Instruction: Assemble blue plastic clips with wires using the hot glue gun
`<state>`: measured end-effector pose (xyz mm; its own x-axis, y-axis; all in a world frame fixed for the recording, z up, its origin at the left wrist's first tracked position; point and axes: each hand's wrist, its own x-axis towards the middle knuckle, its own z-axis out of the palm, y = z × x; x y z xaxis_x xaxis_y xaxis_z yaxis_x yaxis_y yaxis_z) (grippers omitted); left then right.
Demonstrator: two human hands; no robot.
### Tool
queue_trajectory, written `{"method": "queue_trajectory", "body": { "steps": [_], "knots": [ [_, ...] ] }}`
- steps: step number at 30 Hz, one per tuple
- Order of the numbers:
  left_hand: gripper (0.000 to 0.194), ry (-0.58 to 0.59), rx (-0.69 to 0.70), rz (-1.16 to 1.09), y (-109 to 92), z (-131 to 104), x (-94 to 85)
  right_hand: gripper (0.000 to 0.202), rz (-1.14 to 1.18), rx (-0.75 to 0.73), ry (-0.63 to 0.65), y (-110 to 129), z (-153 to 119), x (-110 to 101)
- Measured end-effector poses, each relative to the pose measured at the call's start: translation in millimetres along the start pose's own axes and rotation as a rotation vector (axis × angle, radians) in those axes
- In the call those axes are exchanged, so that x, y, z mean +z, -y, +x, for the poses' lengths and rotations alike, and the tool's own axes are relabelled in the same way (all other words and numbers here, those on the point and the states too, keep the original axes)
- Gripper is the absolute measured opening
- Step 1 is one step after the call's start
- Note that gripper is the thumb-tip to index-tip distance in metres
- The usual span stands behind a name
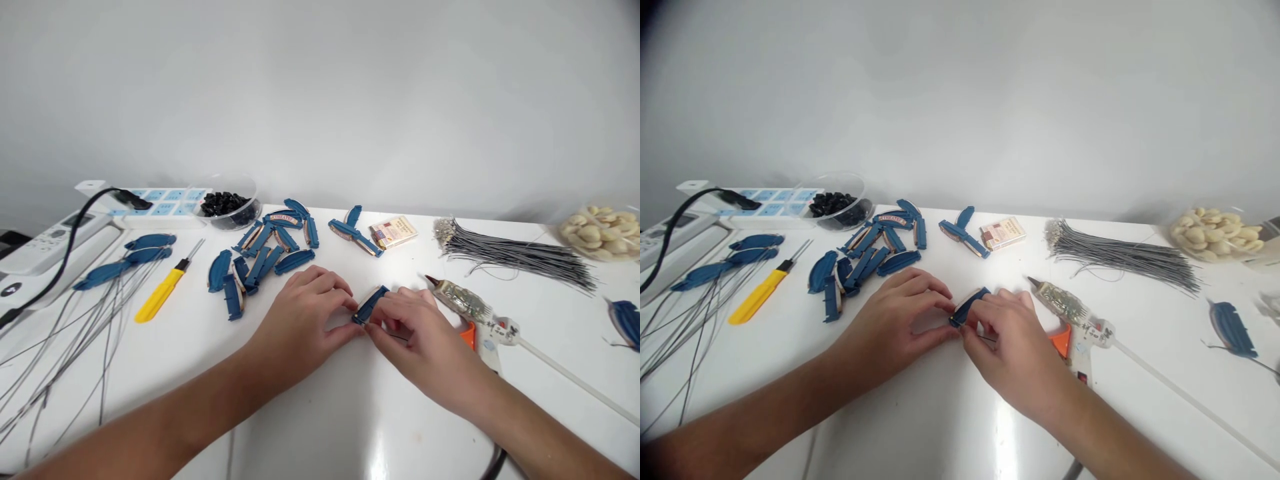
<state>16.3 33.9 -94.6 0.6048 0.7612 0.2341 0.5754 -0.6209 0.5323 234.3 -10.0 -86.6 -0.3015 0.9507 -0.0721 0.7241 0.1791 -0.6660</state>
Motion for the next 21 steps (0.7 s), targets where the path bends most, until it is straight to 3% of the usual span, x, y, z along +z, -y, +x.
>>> {"method": "queue_trajectory", "body": {
  "steps": [9, 14, 21],
  "knots": [
    [0.015, 0.020, 0.031, -0.003, 1, 2, -1.8, 0.023, -0.018, -0.011, -0.019, 2, 0, -1],
    [0.024, 0.080, 0.041, 0.011, 2, 3, -8.1, 0.023, -0.052, -0.007, -0.027, 2, 0, 1],
    [0.019, 0.062, 0.212, 0.077, 9, 6, -22.3, 0.022, -0.054, -0.010, -0.042, 1, -2, 1]
  ]
}}
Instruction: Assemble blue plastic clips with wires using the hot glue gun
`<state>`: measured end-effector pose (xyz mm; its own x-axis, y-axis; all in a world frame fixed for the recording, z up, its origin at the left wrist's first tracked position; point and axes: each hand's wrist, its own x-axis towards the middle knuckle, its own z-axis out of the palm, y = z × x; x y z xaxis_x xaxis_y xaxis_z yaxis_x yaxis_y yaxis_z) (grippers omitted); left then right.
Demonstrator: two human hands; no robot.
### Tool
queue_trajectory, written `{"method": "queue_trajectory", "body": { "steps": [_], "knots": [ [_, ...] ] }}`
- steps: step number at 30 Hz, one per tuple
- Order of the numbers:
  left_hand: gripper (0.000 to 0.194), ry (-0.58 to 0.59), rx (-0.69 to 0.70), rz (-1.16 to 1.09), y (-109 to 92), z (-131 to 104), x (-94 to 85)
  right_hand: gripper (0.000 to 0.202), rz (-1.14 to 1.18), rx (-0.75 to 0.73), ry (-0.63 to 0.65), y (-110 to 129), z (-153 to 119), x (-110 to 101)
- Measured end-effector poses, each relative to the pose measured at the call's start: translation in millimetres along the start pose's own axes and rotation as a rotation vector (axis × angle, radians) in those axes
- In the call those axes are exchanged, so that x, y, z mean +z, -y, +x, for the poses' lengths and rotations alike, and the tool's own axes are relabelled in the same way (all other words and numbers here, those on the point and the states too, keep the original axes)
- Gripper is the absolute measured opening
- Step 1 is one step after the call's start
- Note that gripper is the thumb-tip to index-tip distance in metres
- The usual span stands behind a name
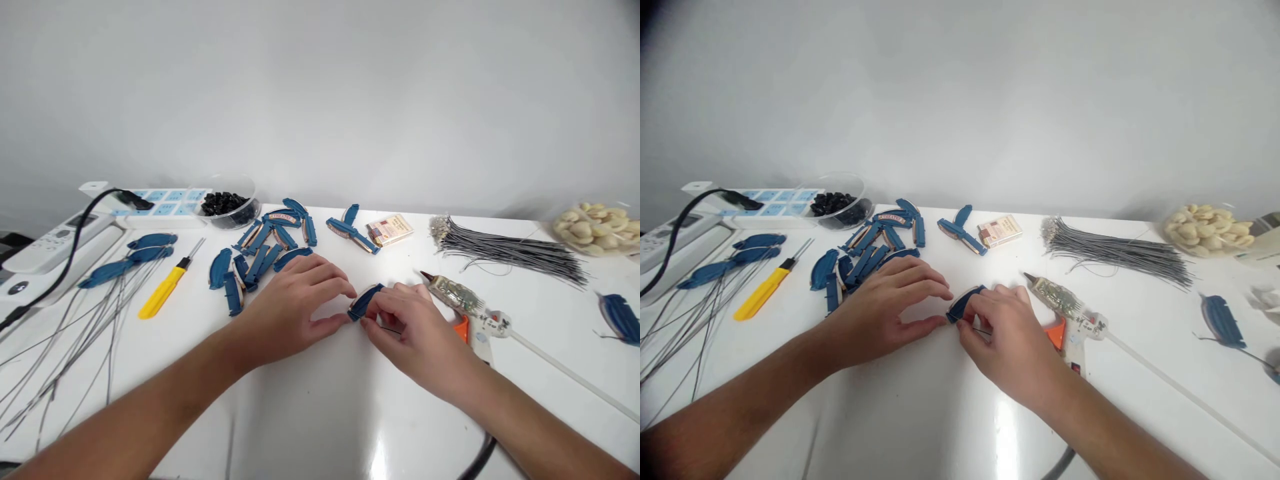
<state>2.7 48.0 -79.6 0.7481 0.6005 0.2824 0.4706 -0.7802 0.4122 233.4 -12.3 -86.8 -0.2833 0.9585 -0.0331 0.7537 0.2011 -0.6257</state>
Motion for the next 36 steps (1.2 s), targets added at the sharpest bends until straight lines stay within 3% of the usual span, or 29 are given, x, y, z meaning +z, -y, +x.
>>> {"method": "queue_trajectory", "body": {
  "steps": [4, 12, 19, 36],
  "knots": [
    [0.014, 0.013, 0.089, 0.018, 3, 0, -0.9, 0.017, 0.015, -0.042, -0.019, 1, 0, 0],
    [0.009, 0.032, 0.111, 0.007, 9, 2, 5.2, 0.016, 0.062, -0.087, -0.076, 3, -2, 1],
    [0.013, 0.024, 0.114, 0.004, 11, 1, 6.8, 0.013, -0.047, -0.142, -0.186, 0, -5, 2],
    [0.009, -0.003, 0.130, -0.027, 14, 2, 8.0, 0.017, -0.006, -0.101, -0.106, -3, -6, 0]
  ]
}}
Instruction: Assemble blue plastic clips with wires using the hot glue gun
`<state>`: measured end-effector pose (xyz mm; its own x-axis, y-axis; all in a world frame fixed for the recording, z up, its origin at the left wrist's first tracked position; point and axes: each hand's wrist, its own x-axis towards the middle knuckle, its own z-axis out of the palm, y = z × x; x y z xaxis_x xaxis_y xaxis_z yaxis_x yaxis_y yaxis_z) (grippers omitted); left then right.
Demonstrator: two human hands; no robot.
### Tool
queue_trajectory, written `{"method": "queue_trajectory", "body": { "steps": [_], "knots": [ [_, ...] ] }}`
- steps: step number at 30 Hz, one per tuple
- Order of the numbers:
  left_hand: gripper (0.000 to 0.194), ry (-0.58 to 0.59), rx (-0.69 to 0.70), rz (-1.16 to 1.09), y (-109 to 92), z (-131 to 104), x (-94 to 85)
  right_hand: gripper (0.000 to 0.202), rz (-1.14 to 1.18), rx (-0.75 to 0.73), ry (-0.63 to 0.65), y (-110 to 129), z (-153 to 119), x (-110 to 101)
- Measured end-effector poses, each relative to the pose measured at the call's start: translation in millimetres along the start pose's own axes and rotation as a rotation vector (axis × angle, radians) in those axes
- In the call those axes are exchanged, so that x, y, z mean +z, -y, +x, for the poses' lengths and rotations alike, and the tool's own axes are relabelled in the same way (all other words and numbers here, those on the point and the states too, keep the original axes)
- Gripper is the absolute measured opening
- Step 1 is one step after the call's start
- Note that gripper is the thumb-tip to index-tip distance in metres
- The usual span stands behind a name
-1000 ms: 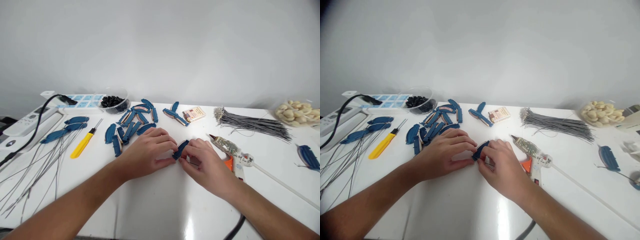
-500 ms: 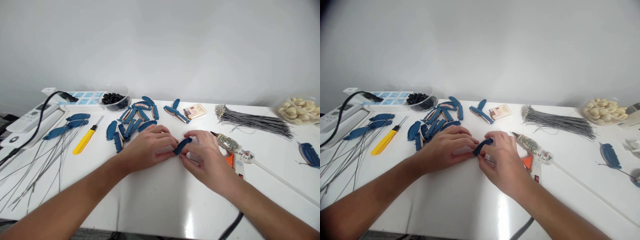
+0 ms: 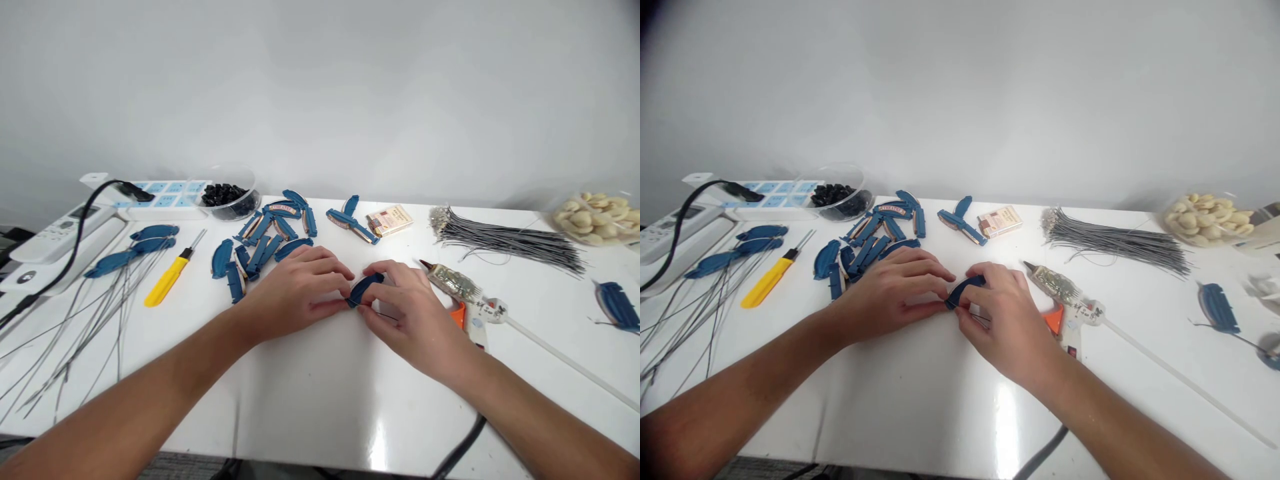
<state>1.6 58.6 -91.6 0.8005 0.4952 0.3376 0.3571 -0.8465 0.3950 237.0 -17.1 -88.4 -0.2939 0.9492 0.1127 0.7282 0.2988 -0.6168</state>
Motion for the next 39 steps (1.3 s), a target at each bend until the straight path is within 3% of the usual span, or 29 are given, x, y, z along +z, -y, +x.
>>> {"method": "queue_trajectory", "body": {
  "steps": [39],
  "knots": [
    [0.005, -0.065, -0.030, 0.086, -2.6, -2.4, -0.8, 0.019, 0.037, -0.052, -0.035, -2.1, 0.7, 1.2]
  ]
}}
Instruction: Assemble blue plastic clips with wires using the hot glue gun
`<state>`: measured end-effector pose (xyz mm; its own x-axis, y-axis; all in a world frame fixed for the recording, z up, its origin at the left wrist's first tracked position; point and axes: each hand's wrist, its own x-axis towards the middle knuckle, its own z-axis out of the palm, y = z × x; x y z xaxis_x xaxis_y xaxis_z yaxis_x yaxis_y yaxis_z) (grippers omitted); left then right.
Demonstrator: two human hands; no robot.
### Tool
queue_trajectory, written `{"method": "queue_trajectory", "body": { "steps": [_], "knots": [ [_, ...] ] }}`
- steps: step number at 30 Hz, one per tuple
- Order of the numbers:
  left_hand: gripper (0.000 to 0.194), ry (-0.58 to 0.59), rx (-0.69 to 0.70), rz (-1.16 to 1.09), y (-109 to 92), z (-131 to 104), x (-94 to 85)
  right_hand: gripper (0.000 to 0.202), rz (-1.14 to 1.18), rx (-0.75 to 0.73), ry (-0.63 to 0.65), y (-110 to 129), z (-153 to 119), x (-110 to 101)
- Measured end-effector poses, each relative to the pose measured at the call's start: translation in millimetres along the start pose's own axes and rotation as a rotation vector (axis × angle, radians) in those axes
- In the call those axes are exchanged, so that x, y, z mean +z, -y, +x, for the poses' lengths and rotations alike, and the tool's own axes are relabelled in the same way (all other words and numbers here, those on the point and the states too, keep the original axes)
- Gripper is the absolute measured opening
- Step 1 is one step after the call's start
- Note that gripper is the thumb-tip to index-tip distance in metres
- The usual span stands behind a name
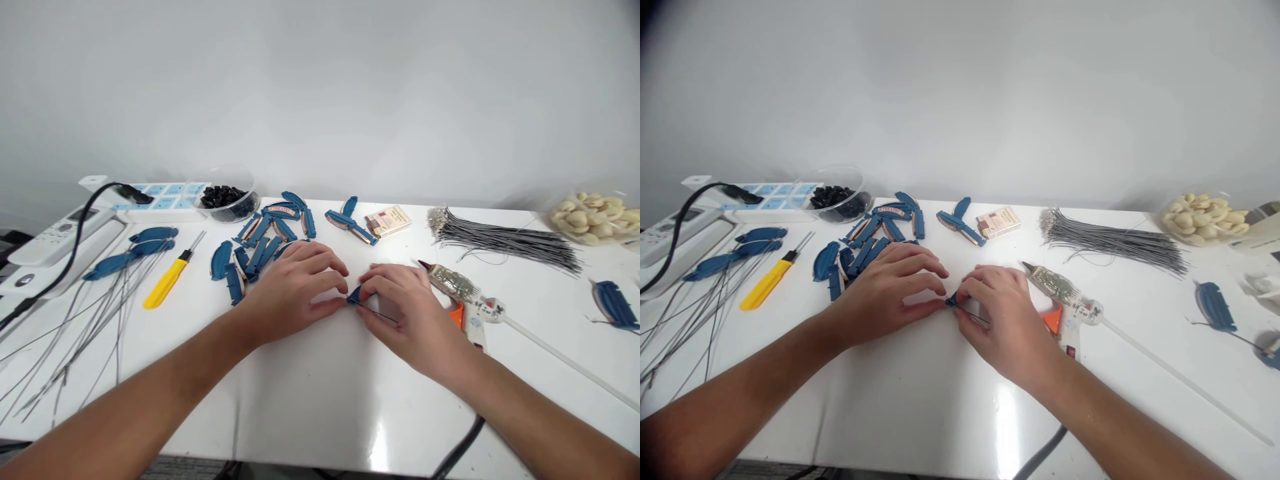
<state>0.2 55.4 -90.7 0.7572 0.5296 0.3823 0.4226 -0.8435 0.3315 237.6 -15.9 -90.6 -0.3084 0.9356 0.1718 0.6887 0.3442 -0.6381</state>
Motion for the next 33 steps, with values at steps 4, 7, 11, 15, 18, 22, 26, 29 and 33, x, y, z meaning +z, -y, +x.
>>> {"method": "queue_trajectory", "body": {
  "steps": [4, 7, 11, 15, 18, 22, 26, 29, 33],
  "knots": [
    [0.007, 0.027, -0.042, -0.007, 0, 0, -1.0, 0.021, -0.012, -0.010, -0.002, -1, 0, 3],
    [0.015, 0.075, -0.078, -0.030, -2, 2, -2.3, 0.022, 0.011, -0.017, -0.012, 0, -1, 2],
    [0.021, 0.101, -0.105, -0.044, -6, 3, -1.6, 0.018, 0.068, -0.021, -0.006, 1, -1, -2],
    [0.021, 0.099, -0.143, -0.046, -9, 3, 0.9, 0.025, -0.039, -0.008, -0.025, -5, 1, -7],
    [0.021, 0.112, -0.152, -0.059, -9, 2, 1.9, 0.024, -0.144, -0.018, -0.029, -9, 1, -8],
    [0.019, 0.113, -0.152, -0.059, -9, 2, 2.5, 0.011, -0.155, -0.001, -0.016, -9, 2, -9],
    [0.025, 0.071, -0.134, -0.093, -10, 2, 0.0, 0.014, -0.124, -0.017, -0.096, -7, 3, -12],
    [0.033, -0.010, -0.105, -0.137, -16, 2, -4.8, 0.017, -0.094, -0.068, -0.237, -4, 2, -16],
    [0.031, -0.191, -0.063, -0.145, -27, 3, -10.9, 0.017, -0.086, -0.190, -0.373, 1, -2, -19]
  ]
}}
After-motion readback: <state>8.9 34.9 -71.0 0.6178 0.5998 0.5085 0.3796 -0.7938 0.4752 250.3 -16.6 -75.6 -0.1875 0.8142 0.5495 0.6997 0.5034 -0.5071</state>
